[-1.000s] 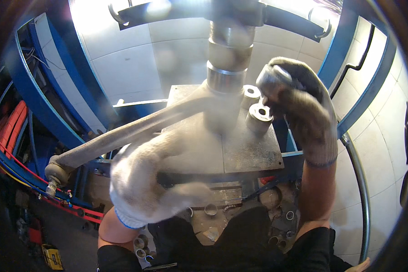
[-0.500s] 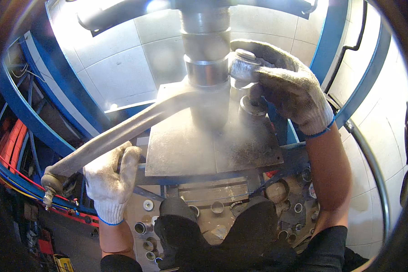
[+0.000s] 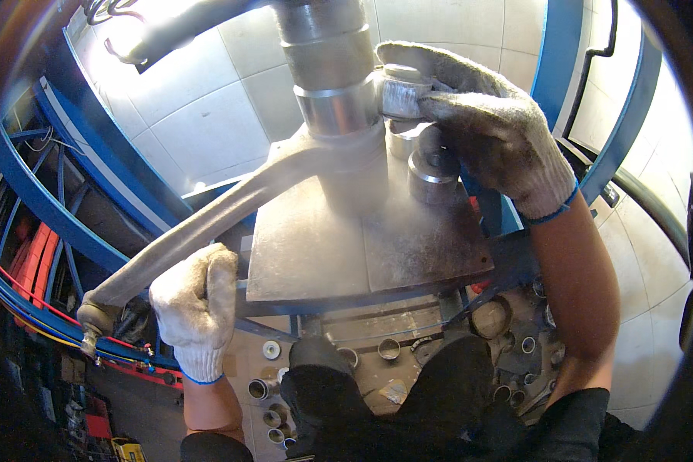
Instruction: The person uses a hydraulic press to install cylindrical bushings into metal connecting rods. They place each bushing over the rod end, lower the press ram to seat it, then remove the rod and place it on the floor. The process repeats for multiple rods.
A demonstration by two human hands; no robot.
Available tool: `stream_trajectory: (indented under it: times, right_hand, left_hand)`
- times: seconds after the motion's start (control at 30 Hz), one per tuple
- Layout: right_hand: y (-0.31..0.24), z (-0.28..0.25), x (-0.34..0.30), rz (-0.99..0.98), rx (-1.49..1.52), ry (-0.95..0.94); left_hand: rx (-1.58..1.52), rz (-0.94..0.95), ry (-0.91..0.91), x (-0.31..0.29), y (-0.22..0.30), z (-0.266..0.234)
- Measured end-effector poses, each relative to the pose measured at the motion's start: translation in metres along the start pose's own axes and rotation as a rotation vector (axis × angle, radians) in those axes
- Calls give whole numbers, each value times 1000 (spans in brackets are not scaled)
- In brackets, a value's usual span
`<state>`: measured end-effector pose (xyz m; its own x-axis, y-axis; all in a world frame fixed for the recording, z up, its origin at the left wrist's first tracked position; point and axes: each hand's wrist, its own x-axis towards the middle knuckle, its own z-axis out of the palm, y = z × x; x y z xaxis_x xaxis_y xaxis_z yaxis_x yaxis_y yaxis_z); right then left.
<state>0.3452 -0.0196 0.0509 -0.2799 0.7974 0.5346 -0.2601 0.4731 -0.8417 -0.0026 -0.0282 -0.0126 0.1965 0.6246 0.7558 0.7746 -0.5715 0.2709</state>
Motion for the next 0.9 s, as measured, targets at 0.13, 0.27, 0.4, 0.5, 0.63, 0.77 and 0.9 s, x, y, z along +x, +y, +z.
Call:
stream_trajectory:
  times: [0.13,0.27,0.4,0.5,0.63,0.77,0.9]
  right_hand:
    - [1,1,0,-45,-89,16]
    - [2,3,-3,-62,-60,43]
    - [5,2,1,-65,-86,15]
    - [7,3,3,-85,-103,2]
    - [7,5,-2,-118,-183,34]
    - [7,0,-13,-17,-215,92]
    - [10,-3,-8,-32,-737,194]
  left_hand:
    - [78,8,36,-3,-2,3]
    - [110,131,176,-9,-3,8]
    - [155,138,68,-14,-6,3]
    - [150,164,77,-17,-8,2]
    - [127,191,166,-18,-10,5]
    - [68,50,133,-16,-9,4]
    - [79,67,110,-16,-8,-1]
